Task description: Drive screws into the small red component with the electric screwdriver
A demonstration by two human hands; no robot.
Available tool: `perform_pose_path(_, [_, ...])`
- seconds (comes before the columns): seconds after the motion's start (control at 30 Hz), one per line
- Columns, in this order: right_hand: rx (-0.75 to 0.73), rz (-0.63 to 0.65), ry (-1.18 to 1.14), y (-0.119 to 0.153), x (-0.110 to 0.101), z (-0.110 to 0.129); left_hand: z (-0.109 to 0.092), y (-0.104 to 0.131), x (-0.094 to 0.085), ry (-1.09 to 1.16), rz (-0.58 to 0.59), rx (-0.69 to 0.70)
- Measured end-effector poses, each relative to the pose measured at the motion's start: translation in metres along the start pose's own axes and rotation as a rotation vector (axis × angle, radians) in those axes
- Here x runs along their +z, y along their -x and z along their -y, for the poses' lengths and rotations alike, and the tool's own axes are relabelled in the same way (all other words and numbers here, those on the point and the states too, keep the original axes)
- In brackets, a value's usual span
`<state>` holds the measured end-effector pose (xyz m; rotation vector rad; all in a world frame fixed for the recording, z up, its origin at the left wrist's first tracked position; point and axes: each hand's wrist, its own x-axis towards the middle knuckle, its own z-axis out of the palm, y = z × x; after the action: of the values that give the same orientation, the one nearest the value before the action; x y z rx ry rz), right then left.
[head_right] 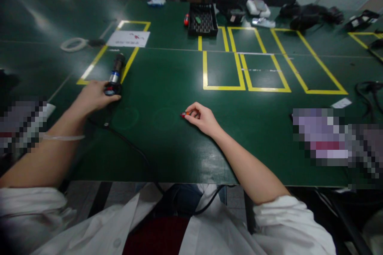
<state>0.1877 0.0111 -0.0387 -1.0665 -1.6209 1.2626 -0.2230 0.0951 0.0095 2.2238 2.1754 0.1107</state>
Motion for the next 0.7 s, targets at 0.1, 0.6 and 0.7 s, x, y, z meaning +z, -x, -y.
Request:
perform_pose_path(0.1, [-0.027,-0.014,-0.026,-0.001,0.000,0.000,-0.043,0.019,0.002,-0.016,0.018,-0.002])
perform_pose_path(0.6, [-0.163,-0.053,0.246,0.001,-0.001,0.008,-0.204,0.087,0.007,-0.008,-0.013,0.361])
perform_pose_path(0.7, [-0.212,-0.036,0.346,0.002,-0.001,0.008,-0.214,0.094,0.010,0.011,-0.005,0.396])
